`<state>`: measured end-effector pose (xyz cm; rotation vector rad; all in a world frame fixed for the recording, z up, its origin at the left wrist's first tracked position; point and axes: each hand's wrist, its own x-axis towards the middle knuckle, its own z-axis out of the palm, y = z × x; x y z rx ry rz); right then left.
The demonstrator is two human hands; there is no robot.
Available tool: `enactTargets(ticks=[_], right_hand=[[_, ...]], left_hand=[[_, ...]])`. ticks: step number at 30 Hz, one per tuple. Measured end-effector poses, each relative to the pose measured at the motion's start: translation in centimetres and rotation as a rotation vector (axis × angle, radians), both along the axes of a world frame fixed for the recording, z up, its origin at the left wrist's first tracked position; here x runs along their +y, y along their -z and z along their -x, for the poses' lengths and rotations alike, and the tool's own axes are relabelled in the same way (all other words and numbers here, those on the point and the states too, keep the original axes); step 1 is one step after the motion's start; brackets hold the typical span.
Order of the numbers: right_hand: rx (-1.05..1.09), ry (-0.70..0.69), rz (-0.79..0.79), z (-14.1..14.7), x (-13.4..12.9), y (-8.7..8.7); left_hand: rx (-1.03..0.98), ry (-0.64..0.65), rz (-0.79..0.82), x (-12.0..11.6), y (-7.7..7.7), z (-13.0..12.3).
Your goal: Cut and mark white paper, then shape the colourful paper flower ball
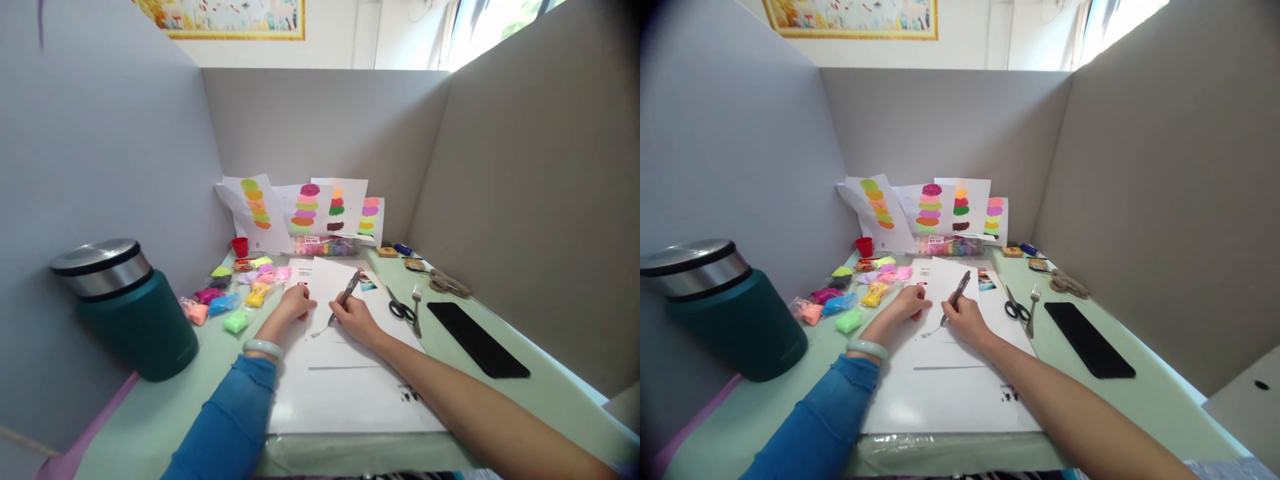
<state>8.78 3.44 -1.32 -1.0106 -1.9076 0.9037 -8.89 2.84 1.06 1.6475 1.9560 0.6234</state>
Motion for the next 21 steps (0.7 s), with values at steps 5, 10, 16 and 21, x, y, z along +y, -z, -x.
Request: enactTargets(ticks=[5,10,16,21], right_hand=[[0.007,0.009,0.017,0.03,0.02,-0.02],[0.005,0.022,0.009,0.03,0.03,-0.06],[0.0,0.02,0.0,0.03,0.06,0.0],[-0.01,0.046,-0.008,0.0,0.12,-0.08]], left_hand=[[0.006,-0.003,0.011,-0.07,-0.2,-0.07],[0.007,0.005,0.016,-0.23,-0.44,-0.12],[0.012,0.006,0.015,-0.18,-0.4,-0.13],[0.004,-0.002,0.016,-0.15,-0.33,-0.15]])
